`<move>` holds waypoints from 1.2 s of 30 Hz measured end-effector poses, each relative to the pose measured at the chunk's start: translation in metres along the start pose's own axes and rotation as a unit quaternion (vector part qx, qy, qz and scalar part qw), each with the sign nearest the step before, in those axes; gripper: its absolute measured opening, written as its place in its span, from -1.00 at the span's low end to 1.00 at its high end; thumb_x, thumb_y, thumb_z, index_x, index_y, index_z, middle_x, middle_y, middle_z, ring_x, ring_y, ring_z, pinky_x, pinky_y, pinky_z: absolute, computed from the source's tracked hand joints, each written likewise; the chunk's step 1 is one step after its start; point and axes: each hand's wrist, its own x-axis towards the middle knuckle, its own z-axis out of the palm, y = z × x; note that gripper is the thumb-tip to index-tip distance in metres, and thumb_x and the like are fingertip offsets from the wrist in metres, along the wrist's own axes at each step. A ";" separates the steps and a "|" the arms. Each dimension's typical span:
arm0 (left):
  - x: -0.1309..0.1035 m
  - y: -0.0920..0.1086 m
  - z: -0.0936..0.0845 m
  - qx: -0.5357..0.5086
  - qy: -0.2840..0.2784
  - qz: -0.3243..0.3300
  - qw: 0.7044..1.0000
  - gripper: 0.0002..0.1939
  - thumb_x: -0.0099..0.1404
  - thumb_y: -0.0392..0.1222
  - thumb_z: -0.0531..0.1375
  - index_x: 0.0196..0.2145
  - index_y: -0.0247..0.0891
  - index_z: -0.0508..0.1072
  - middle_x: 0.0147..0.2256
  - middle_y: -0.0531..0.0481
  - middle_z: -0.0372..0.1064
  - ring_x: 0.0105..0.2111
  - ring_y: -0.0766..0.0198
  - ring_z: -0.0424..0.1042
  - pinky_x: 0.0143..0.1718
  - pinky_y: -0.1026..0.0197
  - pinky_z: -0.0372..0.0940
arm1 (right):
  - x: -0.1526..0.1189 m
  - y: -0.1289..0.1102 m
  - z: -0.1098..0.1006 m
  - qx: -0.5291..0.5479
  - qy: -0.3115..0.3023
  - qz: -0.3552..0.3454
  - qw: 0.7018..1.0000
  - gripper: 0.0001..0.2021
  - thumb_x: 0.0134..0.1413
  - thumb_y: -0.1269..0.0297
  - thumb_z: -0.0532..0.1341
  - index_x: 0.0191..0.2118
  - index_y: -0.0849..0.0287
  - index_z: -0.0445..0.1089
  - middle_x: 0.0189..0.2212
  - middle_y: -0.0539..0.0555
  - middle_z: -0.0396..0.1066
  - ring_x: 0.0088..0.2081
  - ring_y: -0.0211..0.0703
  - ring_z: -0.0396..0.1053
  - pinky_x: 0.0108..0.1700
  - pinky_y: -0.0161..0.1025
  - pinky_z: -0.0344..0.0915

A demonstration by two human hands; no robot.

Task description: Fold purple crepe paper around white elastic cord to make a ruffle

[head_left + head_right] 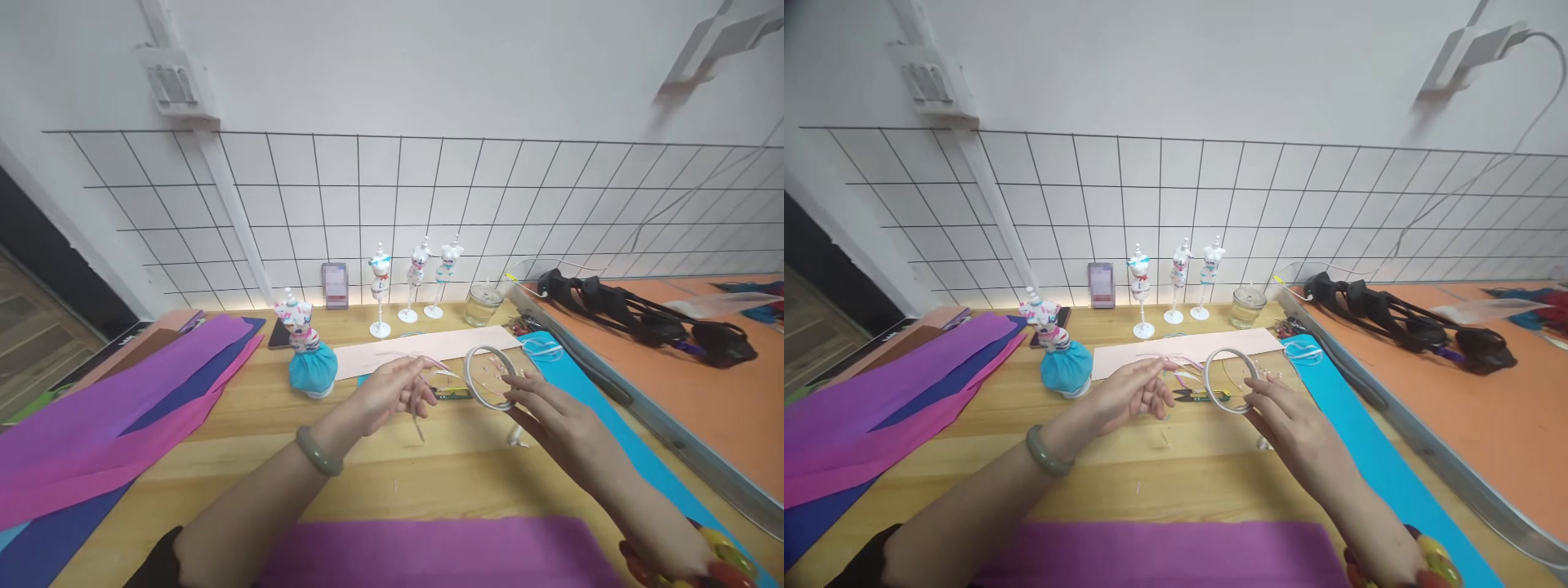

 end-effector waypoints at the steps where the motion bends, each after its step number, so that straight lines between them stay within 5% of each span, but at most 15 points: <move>1: -0.007 -0.002 -0.002 0.025 0.014 0.015 0.999 -0.48 0.19 0.14 0.11 -0.02 -0.27 0.28 -0.49 0.03 0.33 -0.60 0.42 0.27 -0.50 0.30 0.18 | 0.001 -0.003 0.002 0.002 -0.006 -0.006 1.000 -0.89 0.17 0.35 0.12 -0.19 0.22 0.33 -0.11 0.24 0.42 -0.06 -0.01 0.39 -0.01 -0.04 0.34; 4: -0.026 -0.012 -0.010 0.163 0.083 0.089 0.979 -0.52 0.11 -0.03 0.25 -0.04 -0.21 0.29 -0.50 0.12 0.24 -0.57 0.43 0.22 -0.54 0.36 0.11 | 0.004 -0.016 0.006 0.009 -0.028 -0.016 0.999 -0.86 0.19 0.34 0.08 -0.20 0.24 0.34 -0.12 0.25 0.43 -0.04 0.03 0.37 -0.02 -0.03 0.35; 7: -0.045 -0.023 -0.019 0.356 0.152 0.175 0.905 -0.75 0.21 -0.15 0.16 -0.14 -0.19 0.36 -0.38 0.04 0.33 -0.38 0.32 0.33 -0.39 0.30 0.20 | 0.007 -0.032 0.008 0.005 -0.042 -0.030 0.999 -0.82 0.22 0.32 0.03 -0.24 0.22 0.36 -0.15 0.23 0.45 -0.07 0.03 0.40 -0.08 -0.04 0.38; 11: -0.076 -0.031 -0.029 0.628 0.178 0.313 0.689 -0.83 0.31 -0.27 0.01 -0.27 -0.23 0.40 -0.44 0.01 0.33 -0.45 0.32 0.31 -0.45 0.29 0.16 | 0.007 -0.051 0.012 -0.004 -0.030 -0.075 0.997 -0.81 0.23 0.37 0.01 -0.24 0.24 0.36 -0.14 0.25 0.45 -0.10 0.03 0.41 -0.08 0.01 0.37; 14: -0.099 -0.032 -0.029 0.719 0.171 0.420 0.526 -0.79 0.28 -0.40 -0.04 -0.29 -0.29 0.37 -0.59 0.07 0.20 -0.62 0.36 0.16 -0.61 0.28 0.01 | 0.006 -0.061 0.014 0.007 -0.023 -0.088 0.996 -0.83 0.21 0.43 0.02 -0.24 0.26 0.36 -0.12 0.25 0.44 -0.08 0.01 0.39 0.01 0.06 0.31; 17: -0.116 -0.031 -0.027 0.739 0.162 0.475 0.450 -0.85 0.25 -0.39 0.00 -0.26 -0.33 0.34 -0.62 0.10 0.15 -0.64 0.37 0.14 -0.65 0.27 -0.03 | 0.006 -0.069 0.014 0.011 -0.025 -0.081 0.996 -0.82 0.21 0.45 0.02 -0.23 0.23 0.36 -0.12 0.22 0.44 -0.08 -0.01 0.39 0.03 0.07 0.28; 22: -0.125 -0.033 -0.028 0.748 0.165 0.484 0.424 -0.88 0.21 -0.34 0.08 -0.26 -0.27 0.34 -0.65 0.14 0.14 -0.65 0.37 0.18 -0.65 0.27 0.01 | 0.009 -0.076 0.012 0.020 -0.047 -0.076 0.996 -0.82 0.19 0.47 0.03 -0.21 0.22 0.36 -0.10 0.21 0.43 -0.06 0.01 0.38 0.04 0.08 0.27; 31: -0.123 -0.042 -0.036 0.738 0.138 0.479 0.455 -0.82 0.18 -0.41 0.08 -0.23 -0.34 0.35 -0.62 0.10 0.15 -0.62 0.37 0.19 -0.62 0.28 0.00 | 0.013 -0.083 0.011 0.010 -0.052 -0.050 0.997 -0.86 0.20 0.43 0.03 -0.25 0.19 0.33 -0.17 0.18 0.45 -0.16 -0.03 0.39 -0.10 -0.04 0.31; 34: -0.115 -0.048 -0.040 0.720 0.130 0.440 0.521 -0.86 0.22 -0.39 0.04 -0.34 -0.29 0.39 -0.64 0.09 0.17 -0.65 0.38 0.15 -0.63 0.28 -0.02 | 0.014 -0.086 0.013 0.023 -0.096 -0.014 0.995 -0.84 0.23 0.36 0.02 -0.30 0.19 0.33 -0.30 0.15 0.46 -0.30 -0.08 0.41 -0.28 -0.14 0.30; 36: -0.107 -0.053 -0.043 0.679 0.134 0.364 0.623 -0.83 0.23 -0.36 0.04 -0.43 -0.26 0.40 -0.63 0.07 0.25 -0.63 0.38 0.20 -0.59 0.29 0.05 | 0.010 -0.087 0.018 0.029 -0.136 0.006 0.990 -0.79 0.23 0.29 0.02 -0.38 0.16 0.32 -0.45 0.08 0.43 -0.43 -0.11 0.39 -0.39 -0.18 0.24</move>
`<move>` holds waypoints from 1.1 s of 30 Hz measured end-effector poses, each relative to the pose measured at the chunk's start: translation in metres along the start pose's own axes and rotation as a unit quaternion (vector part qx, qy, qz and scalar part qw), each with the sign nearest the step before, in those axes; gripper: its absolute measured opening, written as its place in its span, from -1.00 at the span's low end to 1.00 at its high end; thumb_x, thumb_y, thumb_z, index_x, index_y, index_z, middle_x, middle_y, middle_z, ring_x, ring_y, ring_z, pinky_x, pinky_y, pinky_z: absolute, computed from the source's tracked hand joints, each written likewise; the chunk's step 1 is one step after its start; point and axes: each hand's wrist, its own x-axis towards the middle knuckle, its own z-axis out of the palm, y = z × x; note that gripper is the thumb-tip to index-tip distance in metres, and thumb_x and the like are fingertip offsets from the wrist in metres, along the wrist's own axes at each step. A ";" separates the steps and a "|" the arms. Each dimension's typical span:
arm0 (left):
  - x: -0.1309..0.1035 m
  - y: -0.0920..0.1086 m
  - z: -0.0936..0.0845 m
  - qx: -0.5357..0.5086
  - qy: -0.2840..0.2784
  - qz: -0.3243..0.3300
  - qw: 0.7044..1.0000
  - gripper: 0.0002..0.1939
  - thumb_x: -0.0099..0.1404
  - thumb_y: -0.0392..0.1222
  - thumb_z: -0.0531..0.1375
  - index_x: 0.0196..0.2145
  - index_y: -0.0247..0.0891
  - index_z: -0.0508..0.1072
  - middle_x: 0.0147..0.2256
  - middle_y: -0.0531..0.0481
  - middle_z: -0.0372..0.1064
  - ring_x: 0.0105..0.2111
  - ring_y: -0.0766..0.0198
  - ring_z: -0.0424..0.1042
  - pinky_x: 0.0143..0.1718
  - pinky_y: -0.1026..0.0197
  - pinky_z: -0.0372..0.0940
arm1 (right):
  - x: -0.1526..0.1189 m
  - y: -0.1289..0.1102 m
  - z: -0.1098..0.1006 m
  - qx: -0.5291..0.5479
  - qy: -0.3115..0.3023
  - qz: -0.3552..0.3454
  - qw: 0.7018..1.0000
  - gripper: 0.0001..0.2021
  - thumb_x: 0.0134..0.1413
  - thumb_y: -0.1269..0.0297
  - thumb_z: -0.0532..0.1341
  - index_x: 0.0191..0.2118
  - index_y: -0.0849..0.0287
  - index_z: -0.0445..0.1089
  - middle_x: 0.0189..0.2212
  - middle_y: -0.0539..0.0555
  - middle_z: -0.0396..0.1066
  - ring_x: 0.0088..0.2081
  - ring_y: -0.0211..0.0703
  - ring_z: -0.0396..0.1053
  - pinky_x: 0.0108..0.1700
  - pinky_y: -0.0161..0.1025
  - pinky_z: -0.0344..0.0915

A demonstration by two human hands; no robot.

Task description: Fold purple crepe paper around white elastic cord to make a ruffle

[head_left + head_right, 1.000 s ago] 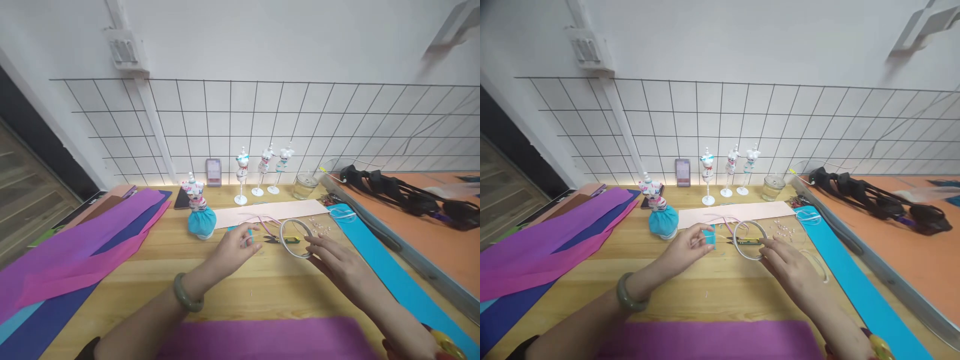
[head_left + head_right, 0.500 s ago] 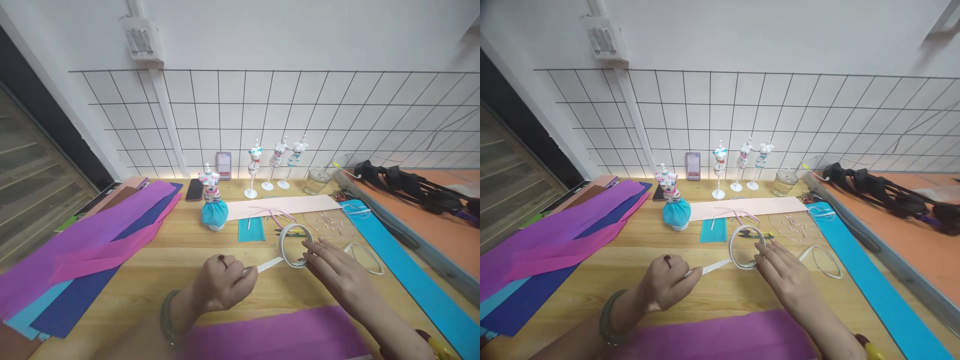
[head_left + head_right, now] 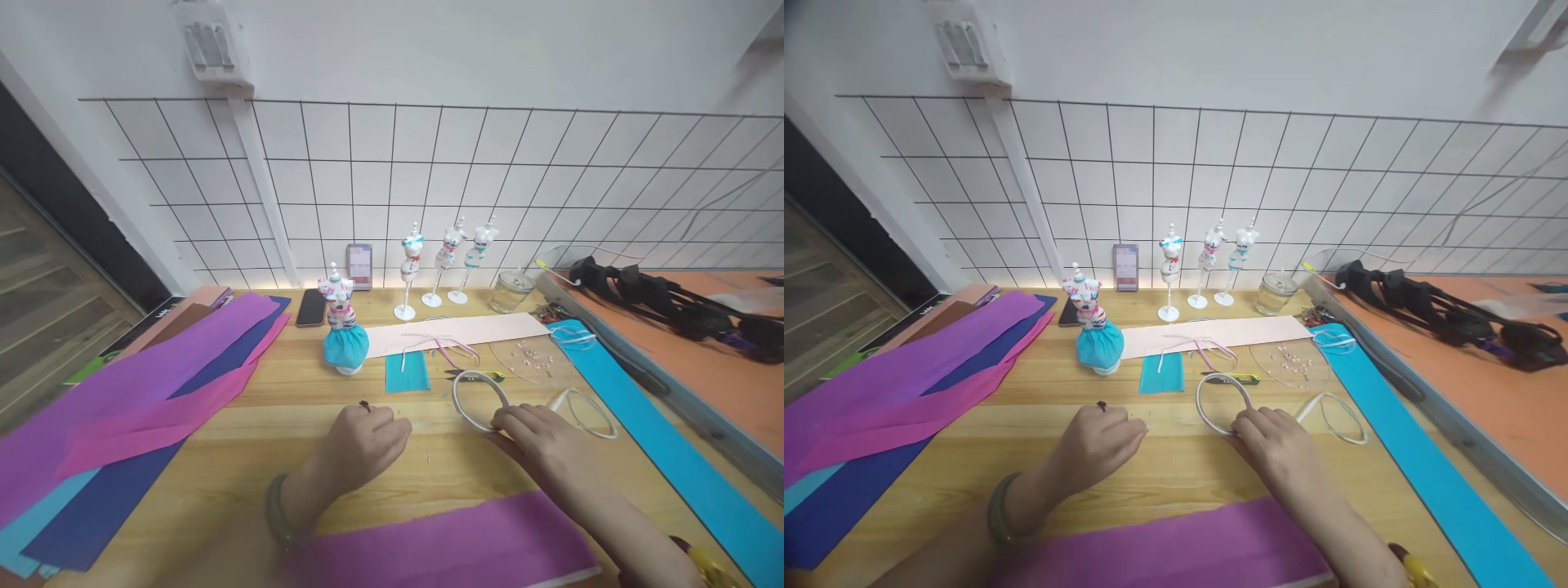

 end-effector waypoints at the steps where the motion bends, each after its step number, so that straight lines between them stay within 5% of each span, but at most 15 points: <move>1: 0.001 -0.003 0.004 -0.058 -0.025 -0.059 0.996 -0.82 0.23 -0.34 0.05 -0.45 -0.25 0.41 -0.59 0.05 0.31 -0.60 0.38 0.25 -0.56 0.30 0.10 | -0.001 0.000 0.005 0.002 -0.020 0.008 1.000 -0.77 0.23 0.26 0.03 -0.42 0.15 0.31 -0.52 0.05 0.40 -0.48 -0.13 0.37 -0.43 -0.20 0.21; 4: 0.002 -0.011 0.014 -0.223 -0.086 -0.211 0.948 -0.85 0.22 -0.27 0.08 -0.43 -0.24 0.43 -0.47 0.01 0.41 -0.46 0.34 0.35 -0.45 0.33 0.20 | -0.007 -0.001 0.023 0.020 -0.067 0.022 0.997 -0.77 0.19 0.25 0.07 -0.49 0.13 0.28 -0.61 0.00 0.35 -0.56 -0.15 0.33 -0.51 -0.25 0.12; 7: 0.002 -0.019 0.019 -0.276 -0.128 -0.274 0.912 -0.87 0.18 -0.23 0.12 -0.48 -0.25 0.44 -0.45 0.02 0.37 -0.44 0.31 0.33 -0.44 0.32 0.19 | -0.007 -0.006 0.037 0.057 -0.084 0.027 0.994 -0.81 0.16 0.26 0.09 -0.47 0.12 0.29 -0.60 -0.02 0.36 -0.57 -0.18 0.34 -0.54 -0.27 0.12; 15: 0.000 -0.028 0.015 -0.244 -0.123 -0.263 0.925 -0.86 0.18 -0.26 0.10 -0.48 -0.24 0.45 -0.43 0.01 0.32 -0.40 0.30 0.32 -0.36 0.29 0.17 | 0.036 -0.038 0.048 0.153 -0.022 0.013 0.988 -0.87 0.14 0.30 0.13 -0.18 0.13 0.33 -0.31 0.10 0.45 -0.28 -0.09 0.37 -0.26 -0.18 0.29; 23: -0.005 -0.041 0.004 -0.221 -0.079 -0.227 0.945 -0.88 0.16 -0.32 0.11 -0.46 -0.25 0.44 -0.40 -0.01 0.35 -0.37 0.29 0.34 -0.31 0.27 0.18 | 0.056 -0.045 0.066 0.268 -0.089 0.132 0.950 -0.85 0.14 0.30 0.10 -0.40 0.14 0.37 -0.47 0.03 0.43 -0.37 -0.16 0.35 -0.32 -0.24 0.25; 30: -0.002 -0.052 -0.014 -0.256 0.006 -0.255 0.932 -0.87 0.18 -0.27 0.11 -0.49 -0.26 0.43 -0.47 0.00 0.31 -0.40 0.30 0.32 -0.34 0.28 0.19 | 0.080 -0.034 0.033 0.291 -0.070 0.071 0.952 -0.77 0.18 0.21 0.04 -0.45 0.13 0.30 -0.48 0.05 0.40 -0.36 -0.12 0.36 -0.26 -0.15 0.28; 33: 0.002 -0.056 -0.028 -0.275 0.043 -0.280 0.919 -0.87 0.17 -0.26 0.13 -0.51 -0.27 0.42 -0.48 0.00 0.29 -0.42 0.31 0.30 -0.36 0.28 0.19 | 0.098 -0.033 0.011 0.353 -0.116 0.047 0.927 -0.76 0.23 0.18 -0.03 -0.38 0.12 0.27 -0.49 0.03 0.39 -0.41 -0.17 0.36 -0.34 -0.22 0.31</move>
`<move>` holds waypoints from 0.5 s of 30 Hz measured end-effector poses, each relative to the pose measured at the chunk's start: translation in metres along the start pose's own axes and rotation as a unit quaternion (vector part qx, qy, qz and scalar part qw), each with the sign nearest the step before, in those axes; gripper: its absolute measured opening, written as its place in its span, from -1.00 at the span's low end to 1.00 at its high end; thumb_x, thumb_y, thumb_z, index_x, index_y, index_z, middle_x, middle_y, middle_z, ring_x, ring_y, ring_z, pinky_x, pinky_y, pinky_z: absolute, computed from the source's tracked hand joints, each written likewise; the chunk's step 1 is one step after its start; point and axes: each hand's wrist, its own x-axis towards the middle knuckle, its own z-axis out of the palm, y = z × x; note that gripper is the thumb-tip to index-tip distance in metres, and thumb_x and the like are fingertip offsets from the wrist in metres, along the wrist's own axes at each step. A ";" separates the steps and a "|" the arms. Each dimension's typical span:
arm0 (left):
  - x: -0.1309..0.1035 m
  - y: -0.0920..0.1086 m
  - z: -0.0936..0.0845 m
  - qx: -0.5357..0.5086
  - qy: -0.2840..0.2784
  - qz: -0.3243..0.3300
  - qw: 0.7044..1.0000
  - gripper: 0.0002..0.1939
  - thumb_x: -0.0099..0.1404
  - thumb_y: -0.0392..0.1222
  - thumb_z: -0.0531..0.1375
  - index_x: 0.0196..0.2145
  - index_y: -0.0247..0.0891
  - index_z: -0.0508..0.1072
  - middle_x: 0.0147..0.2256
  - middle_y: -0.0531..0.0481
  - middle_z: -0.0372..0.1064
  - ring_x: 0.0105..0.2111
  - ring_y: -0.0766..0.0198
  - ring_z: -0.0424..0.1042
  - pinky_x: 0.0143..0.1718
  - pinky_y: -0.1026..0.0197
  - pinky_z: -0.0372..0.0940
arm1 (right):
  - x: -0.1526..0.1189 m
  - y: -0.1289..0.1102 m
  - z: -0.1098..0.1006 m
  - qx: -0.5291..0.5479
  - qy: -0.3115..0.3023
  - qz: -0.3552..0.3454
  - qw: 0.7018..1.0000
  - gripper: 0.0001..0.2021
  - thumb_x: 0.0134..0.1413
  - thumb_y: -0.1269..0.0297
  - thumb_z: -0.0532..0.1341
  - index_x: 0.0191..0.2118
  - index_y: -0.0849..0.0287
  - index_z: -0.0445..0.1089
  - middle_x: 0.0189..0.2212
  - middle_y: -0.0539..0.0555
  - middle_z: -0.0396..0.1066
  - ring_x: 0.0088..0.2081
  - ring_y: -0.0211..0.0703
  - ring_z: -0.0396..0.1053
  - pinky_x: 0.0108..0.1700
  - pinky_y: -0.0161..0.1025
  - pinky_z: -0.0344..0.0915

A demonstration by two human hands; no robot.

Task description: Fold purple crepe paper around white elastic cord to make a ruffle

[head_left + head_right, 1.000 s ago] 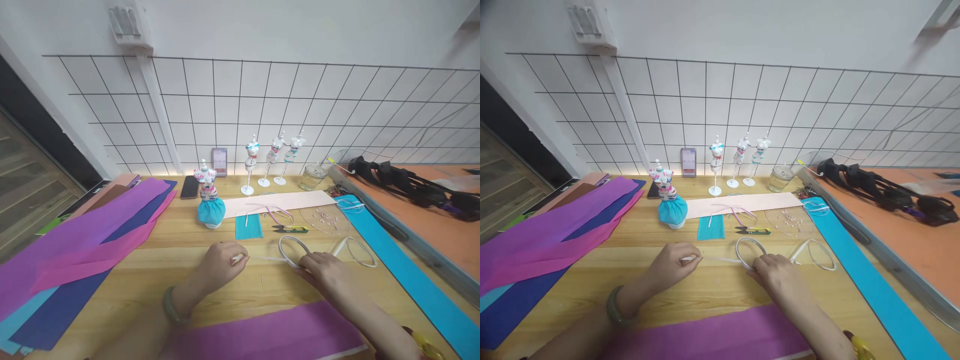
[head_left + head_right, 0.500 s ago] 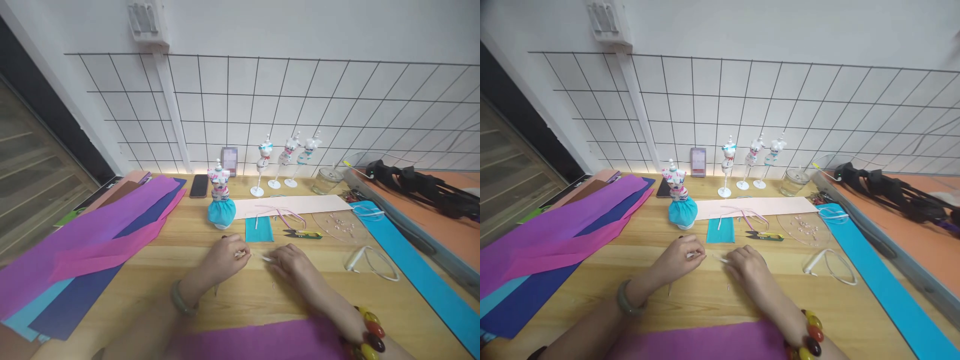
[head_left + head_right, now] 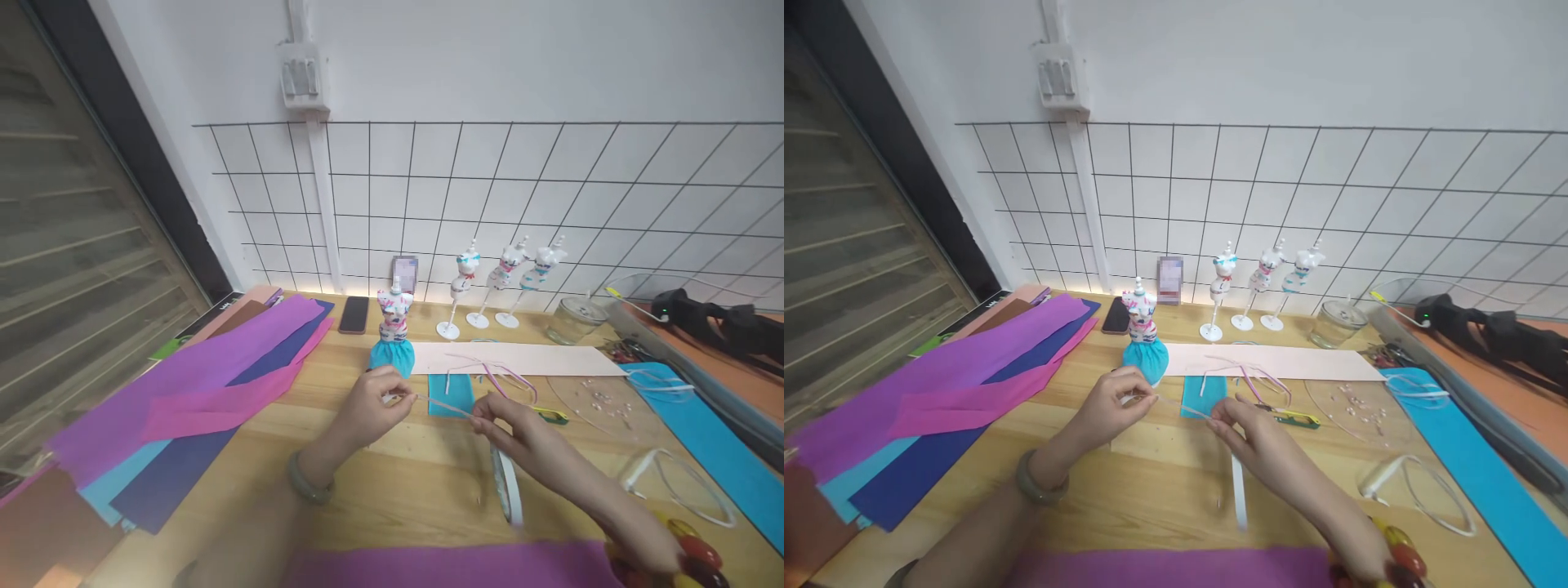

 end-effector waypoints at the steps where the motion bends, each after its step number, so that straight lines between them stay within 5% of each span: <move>1: 0.002 0.002 -0.005 -0.006 0.010 -0.007 1.000 -0.87 0.17 -0.26 0.13 -0.51 -0.27 0.42 -0.48 0.01 0.29 -0.42 0.31 0.30 -0.37 0.28 0.18 | 0.005 -0.004 -0.006 0.021 -0.023 0.005 1.000 -0.75 0.24 0.17 -0.05 -0.37 0.12 0.26 -0.50 0.02 0.38 -0.45 -0.20 0.36 -0.39 -0.26 0.31; 4: 0.009 0.006 -0.019 -0.011 0.036 -0.021 0.999 -0.87 0.17 -0.24 0.14 -0.50 -0.26 0.43 -0.46 0.02 0.27 -0.43 0.31 0.28 -0.39 0.28 0.17 | 0.024 -0.013 -0.022 0.044 -0.058 0.020 0.997 -0.72 0.24 0.11 -0.07 -0.37 0.11 0.24 -0.55 -0.03 0.32 -0.54 -0.27 0.30 -0.53 -0.35 0.25; 8: 0.023 0.004 -0.036 0.009 0.087 -0.022 0.996 -0.89 0.15 -0.22 0.17 -0.49 -0.25 0.44 -0.43 0.02 0.23 -0.40 0.30 0.28 -0.36 0.26 0.19 | 0.057 -0.019 -0.034 -0.009 -0.030 0.004 0.999 -0.72 0.20 0.06 -0.02 -0.39 0.12 0.25 -0.56 -0.05 0.28 -0.54 -0.29 0.22 -0.54 -0.36 0.17; 15: 0.040 -0.021 -0.044 0.050 0.172 0.001 0.984 -0.92 0.12 -0.27 0.18 -0.53 -0.24 0.40 -0.31 0.01 0.17 -0.21 0.26 0.27 -0.19 0.22 0.19 | 0.088 -0.027 -0.023 -0.024 0.025 0.013 0.999 -0.71 0.18 0.05 0.00 -0.44 0.12 0.17 -0.61 -0.09 0.18 -0.57 -0.31 0.11 -0.57 -0.37 0.05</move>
